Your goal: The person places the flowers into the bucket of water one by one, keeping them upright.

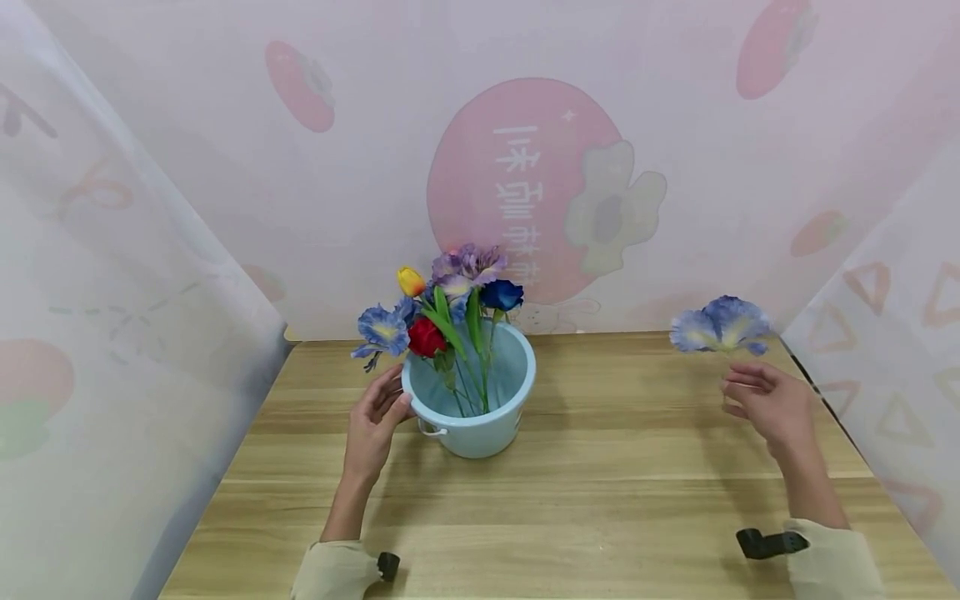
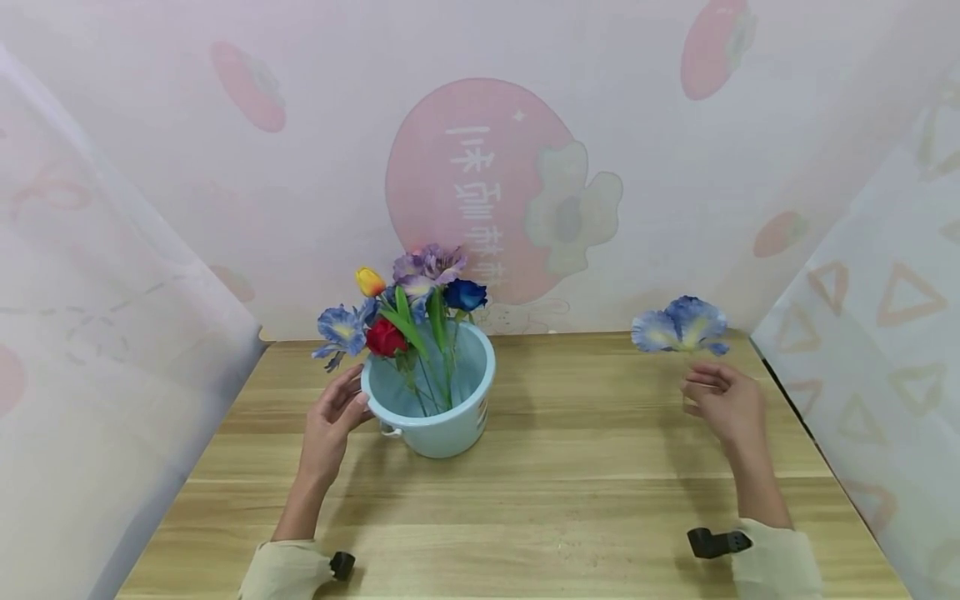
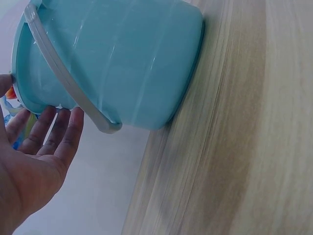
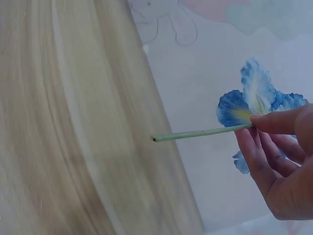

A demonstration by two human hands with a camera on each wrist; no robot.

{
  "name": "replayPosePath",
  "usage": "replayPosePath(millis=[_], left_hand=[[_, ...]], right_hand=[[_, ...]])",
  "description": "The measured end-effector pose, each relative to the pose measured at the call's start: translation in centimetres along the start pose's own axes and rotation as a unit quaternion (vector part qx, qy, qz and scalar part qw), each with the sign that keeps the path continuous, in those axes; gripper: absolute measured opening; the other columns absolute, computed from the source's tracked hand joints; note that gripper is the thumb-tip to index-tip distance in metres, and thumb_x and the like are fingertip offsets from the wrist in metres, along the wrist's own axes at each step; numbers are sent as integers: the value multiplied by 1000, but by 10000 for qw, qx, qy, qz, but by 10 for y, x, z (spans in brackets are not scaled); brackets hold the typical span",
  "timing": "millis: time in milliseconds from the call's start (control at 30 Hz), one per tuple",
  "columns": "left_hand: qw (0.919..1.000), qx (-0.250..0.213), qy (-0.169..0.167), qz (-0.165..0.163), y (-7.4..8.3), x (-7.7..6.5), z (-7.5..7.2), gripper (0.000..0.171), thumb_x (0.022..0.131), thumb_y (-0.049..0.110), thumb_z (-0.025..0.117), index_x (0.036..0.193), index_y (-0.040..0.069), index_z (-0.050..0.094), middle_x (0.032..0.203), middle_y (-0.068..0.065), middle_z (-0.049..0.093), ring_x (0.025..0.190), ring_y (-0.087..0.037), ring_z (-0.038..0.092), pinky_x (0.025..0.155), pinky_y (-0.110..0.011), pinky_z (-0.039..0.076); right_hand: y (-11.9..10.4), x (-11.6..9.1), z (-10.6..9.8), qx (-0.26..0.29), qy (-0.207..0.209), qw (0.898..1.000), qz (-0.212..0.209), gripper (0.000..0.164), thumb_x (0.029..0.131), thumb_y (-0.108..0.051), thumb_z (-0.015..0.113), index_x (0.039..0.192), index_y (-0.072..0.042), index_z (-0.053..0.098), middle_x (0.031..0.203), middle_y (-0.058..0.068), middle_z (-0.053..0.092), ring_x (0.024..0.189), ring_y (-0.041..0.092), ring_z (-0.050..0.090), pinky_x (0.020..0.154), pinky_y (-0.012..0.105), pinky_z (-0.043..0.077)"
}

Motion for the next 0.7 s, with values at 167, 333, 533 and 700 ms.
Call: replayPosePath(millis=[167, 333, 533, 700], left_hand=[[10000, 21, -12, -18, 0, 0, 0, 51, 106, 6, 66, 155, 2, 54, 145, -29, 62, 122, -20, 72, 87, -28, 68], [10000, 26, -34, -46, -2, 0, 0, 51, 106, 8, 66, 156, 3, 53, 147, -27, 61, 123, -17, 71, 88, -27, 67], [10000, 16, -26, -39, -3, 1, 0, 51, 107, 8, 65, 155, 3, 53, 148, -27, 61, 122, -13, 70, 88, -27, 67], [10000, -15, -8, -17, -3, 1, 0, 50, 106, 7, 66, 155, 2, 53, 147, -28, 61, 121, -14, 71, 87, -26, 67]], right_hand=[[-17, -4, 15, -390, 32, 9990, -232, 31, 104, -5, 69, 135, -5, 64, 98, -28, 71, 91, -6, 73, 74, 23, 67], [-30, -5, 26, -466, 23, 9983, -349, 37, 104, -7, 70, 140, 0, 62, 99, -29, 70, 93, -5, 73, 76, 23, 67], [-43, -4, 35, -40, 64, 9989, -470, 33, 102, -6, 73, 134, -9, 65, 100, -25, 73, 92, -5, 73, 74, 22, 67], [-62, -2, 48, 453, 44, 9966, -684, 28, 99, -2, 74, 124, -15, 69, 100, -17, 76, 88, -2, 74, 71, 22, 67]])
Point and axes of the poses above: each hand's wrist, its own x-axis towards the middle knuckle, its own z-axis out of the palm, y = z × x, the point moved 8 cm from there along x, towards the middle knuckle
